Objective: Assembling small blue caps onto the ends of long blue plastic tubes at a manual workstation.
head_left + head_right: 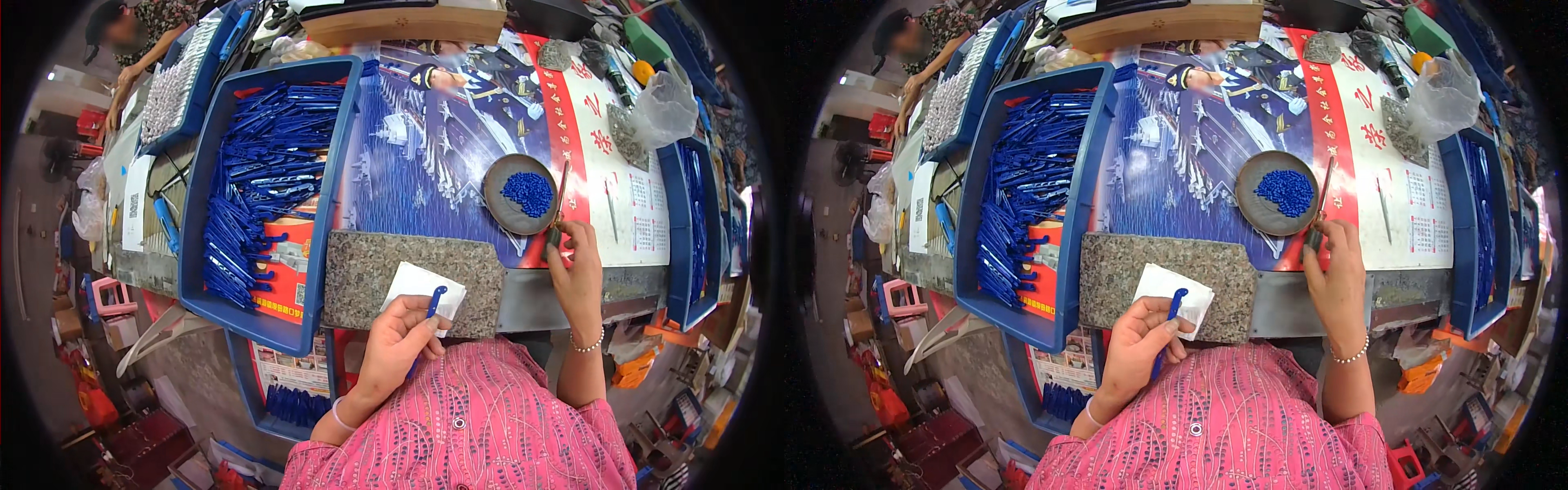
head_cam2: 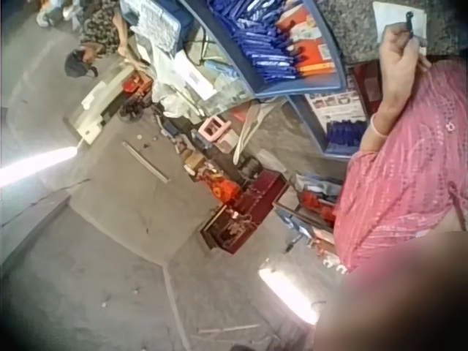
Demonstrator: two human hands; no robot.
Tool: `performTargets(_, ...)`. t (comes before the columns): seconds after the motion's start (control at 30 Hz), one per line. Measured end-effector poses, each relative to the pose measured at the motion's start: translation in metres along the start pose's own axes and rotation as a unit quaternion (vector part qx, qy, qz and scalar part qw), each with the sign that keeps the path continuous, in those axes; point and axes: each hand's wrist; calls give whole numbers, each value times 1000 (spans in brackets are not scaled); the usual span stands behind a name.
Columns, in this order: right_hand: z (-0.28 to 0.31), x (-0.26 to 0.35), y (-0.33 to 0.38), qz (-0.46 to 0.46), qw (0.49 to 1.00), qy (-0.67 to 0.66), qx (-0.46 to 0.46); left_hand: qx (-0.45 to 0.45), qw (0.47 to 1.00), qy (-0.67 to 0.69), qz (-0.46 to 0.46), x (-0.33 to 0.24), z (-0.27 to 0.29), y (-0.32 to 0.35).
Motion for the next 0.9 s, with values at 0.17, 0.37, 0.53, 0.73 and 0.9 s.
performTargets(0.17, -7, -11, -9, -26, 998, 50, 27, -9, 1000, 21, 16, -3, 0, 5)
performTargets(0.37, -6, -44, -31, -33, 978, 204, -19, 6, 997, 68, 25, 9, 1, 8)
performTargets(0.53, 25, -45, -26, -141, 981, -99, -87, 40, 996, 72, 30, 12, -2, 2)
performTargets(0.73, 10, 39, 13, -249, 860, -434, 101, 136, 988, 53, 41, -3, -24, -18)
performTargets(0.9, -6, 36, -4, -328, 735, -539, 248, 183, 982, 15, 43, -26, -51, -33)
Point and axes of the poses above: each hand's wrist, its own y-axis away from the middle knuckle, its own z-axis out of the back of the hand, x = y × z, and after that the axes turned 10 degrees about -y, right-handed
